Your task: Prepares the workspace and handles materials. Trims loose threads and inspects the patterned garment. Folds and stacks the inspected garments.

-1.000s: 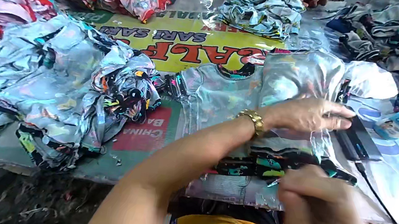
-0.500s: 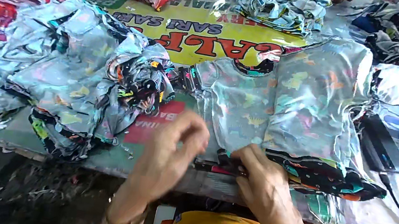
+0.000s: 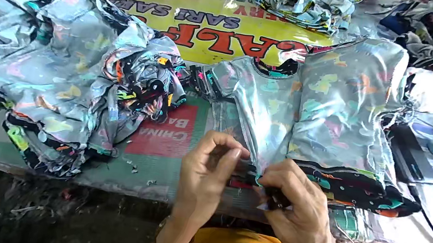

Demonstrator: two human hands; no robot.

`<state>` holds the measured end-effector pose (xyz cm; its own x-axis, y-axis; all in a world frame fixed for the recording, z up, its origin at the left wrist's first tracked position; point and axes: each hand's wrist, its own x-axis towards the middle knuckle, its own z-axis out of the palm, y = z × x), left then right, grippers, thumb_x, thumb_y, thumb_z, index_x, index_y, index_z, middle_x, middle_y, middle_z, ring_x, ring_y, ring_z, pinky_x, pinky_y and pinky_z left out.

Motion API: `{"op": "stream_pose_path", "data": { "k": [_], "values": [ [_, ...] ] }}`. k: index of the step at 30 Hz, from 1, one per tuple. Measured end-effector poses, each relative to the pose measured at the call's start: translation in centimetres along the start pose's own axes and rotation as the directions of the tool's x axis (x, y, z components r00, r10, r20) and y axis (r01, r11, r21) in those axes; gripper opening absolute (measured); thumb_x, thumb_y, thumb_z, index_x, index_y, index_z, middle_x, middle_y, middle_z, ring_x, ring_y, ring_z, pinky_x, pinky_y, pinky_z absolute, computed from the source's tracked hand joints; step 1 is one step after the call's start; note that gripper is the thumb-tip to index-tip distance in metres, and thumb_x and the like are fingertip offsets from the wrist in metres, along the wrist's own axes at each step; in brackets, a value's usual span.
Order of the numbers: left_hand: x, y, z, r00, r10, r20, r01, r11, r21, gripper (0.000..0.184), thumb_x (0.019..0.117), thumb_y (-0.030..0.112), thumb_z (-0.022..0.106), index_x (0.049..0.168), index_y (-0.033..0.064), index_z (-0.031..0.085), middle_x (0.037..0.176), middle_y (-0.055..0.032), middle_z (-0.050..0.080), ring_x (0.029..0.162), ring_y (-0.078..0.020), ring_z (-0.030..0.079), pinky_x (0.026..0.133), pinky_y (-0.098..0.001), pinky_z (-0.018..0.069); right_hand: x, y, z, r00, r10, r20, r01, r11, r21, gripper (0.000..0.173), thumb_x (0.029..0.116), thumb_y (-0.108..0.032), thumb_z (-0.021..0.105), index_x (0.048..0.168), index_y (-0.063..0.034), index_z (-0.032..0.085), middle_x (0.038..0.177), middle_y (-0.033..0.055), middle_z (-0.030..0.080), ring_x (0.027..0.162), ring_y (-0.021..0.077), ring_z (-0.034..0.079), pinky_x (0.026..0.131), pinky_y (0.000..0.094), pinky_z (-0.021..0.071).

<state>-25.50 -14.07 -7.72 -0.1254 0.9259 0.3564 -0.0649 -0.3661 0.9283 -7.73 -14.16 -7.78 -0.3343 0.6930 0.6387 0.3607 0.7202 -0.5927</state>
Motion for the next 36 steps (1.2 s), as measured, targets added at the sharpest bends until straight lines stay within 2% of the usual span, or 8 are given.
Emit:
{"op": "stream_pose_path", "data": {
  "k": [2, 9, 12, 15, 19, 27, 31, 36],
  "values": [
    [0.0, 0.1, -0.3, 0.997, -0.075, -0.001, 0.073, 0.978, -0.193, 0.011, 0.1029, 0.009, 0.056, 0.106, 0.0099, 0.066, 0.101, -0.0075, 0.072, 0.088, -0.0183, 0.073, 0.08, -0.0337, 0.0632, -0.1, 0.2, 0.3, 1.0, -0.007, -0.02, 0.008, 1.0, 0.024, 0.009, 0.0943, -0.01, 0.067, 0.099, -0.003, 0.065, 0.092, 0.0077, 0.065, 0.081, 0.0041, 0.061, 0.067, 0.0125, 0.0497],
    [-2.0, 0.8, -0.3, 0.924, -0.068, 0.376, -0.047, 0.956, 0.289, 0.03, 0.11, 0.023, 0.045, 0.101, 0.0036, 0.065, 0.077, 0.0029, 0.064, 0.068, 0.0006, 0.062, 0.061, -0.0176, 0.054, 0.6, 0.2, 0.0, 0.989, -0.011, -0.149, 0.021, 0.998, 0.063, 0.01, 0.0944, -0.008, 0.069, 0.1, -0.0008, 0.064, 0.094, 0.007, 0.065, 0.088, 0.0025, 0.063, 0.076, 0.0106, 0.0513],
    [-3.1, 0.6, 1.9, 0.944, -0.125, 0.304, 0.154, 0.985, -0.073, 0.023, 0.1093, 0.011, 0.042, 0.118, -0.0023, 0.059, 0.094, 0.001, 0.066, 0.081, -0.002, 0.065, 0.073, -0.0196, 0.0582, 0.6, -0.1, -0.1, 0.986, -0.069, -0.151, 0.058, 0.995, -0.075, 0.01, 0.0969, -0.012, 0.068, 0.101, -0.0033, 0.063, 0.094, 0.0079, 0.065, 0.087, 0.0052, 0.063, 0.074, 0.012, 0.0508],
    [-3.5, 0.6, 3.2, 0.912, -0.32, 0.258, 0.411, 0.714, -0.566, 0.029, 0.1103, 0.026, 0.043, 0.119, 0.0063, 0.063, 0.099, -0.0013, 0.071, 0.086, -0.0074, 0.07, 0.077, -0.0249, 0.0602, 0.3, -0.3, -0.4, 0.982, -0.133, -0.133, 0.103, 0.972, -0.213, 0.009, 0.0993, -0.015, 0.064, 0.1, -0.0056, 0.063, 0.092, 0.0086, 0.064, 0.082, 0.01, 0.063, 0.069, 0.0175, 0.0504],
    [-2.9, 0.5, 3.5, 0.872, -0.445, 0.205, 0.419, 0.459, -0.783, 0.025, 0.1003, 0.027, 0.065, 0.107, 0.0026, 0.069, 0.095, -0.0118, 0.072, 0.086, -0.0159, 0.073, 0.081, -0.0323, 0.0615, -0.2, -0.4, -0.3, 0.984, -0.156, -0.088, 0.129, 0.958, -0.256, 0.01, 0.1009, -0.015, 0.06, 0.101, -0.006, 0.062, 0.09, 0.0086, 0.064, 0.076, 0.0116, 0.062, 0.063, 0.0194, 0.048],
    [-2.4, 0.0, 2.3, 0.95, -0.311, -0.034, 0.225, 0.753, -0.618, 0.013, 0.0926, 0.012, 0.074, 0.098, 0.0033, 0.066, 0.089, -0.0095, 0.071, 0.08, -0.0134, 0.073, 0.076, -0.0298, 0.0628, -0.5, 0.0, 0.3, 0.997, -0.055, -0.057, 0.053, 0.998, -0.042, 0.012, 0.0989, -0.016, 0.064, 0.097, -0.0041, 0.064, 0.087, 0.0063, 0.065, 0.077, 0.0051, 0.062, 0.065, 0.0139, 0.0489],
    [-2.4, -0.2, 2.1, 0.986, -0.145, -0.083, 0.092, 0.886, -0.455, 0.018, 0.0917, 0.003, 0.073, 0.106, 0.0085, 0.063, 0.097, -0.004, 0.071, 0.089, -0.01, 0.07, 0.083, -0.0271, 0.0605, 0.1, 0.0, 0.2, 0.987, 0.12, -0.107, -0.097, 0.975, 0.201, 0.019, 0.1005, -0.017, 0.065, 0.105, 0.0015, 0.066, 0.088, 0.0029, 0.065, 0.079, -0.0036, 0.059, 0.07, 0.0086, 0.0494],
    [-2.7, -0.3, 2.0, 0.998, 0.055, -0.036, -0.061, 0.982, -0.177, 0.024, 0.0927, -0.001, 0.07, 0.112, 0.0085, 0.061, 0.105, -0.001, 0.069, 0.093, -0.0088, 0.069, 0.086, -0.0249, 0.0593, 0.8, 0.2, 0.5, 0.988, 0.13, -0.081, -0.113, 0.975, 0.19, 0.014, 0.0944, -0.007, 0.069, 0.104, 0.0021, 0.071, 0.092, 0.0051, 0.067, 0.08, 0.0002, 0.062, 0.071, 0.0114, 0.0524]
  ]
}}
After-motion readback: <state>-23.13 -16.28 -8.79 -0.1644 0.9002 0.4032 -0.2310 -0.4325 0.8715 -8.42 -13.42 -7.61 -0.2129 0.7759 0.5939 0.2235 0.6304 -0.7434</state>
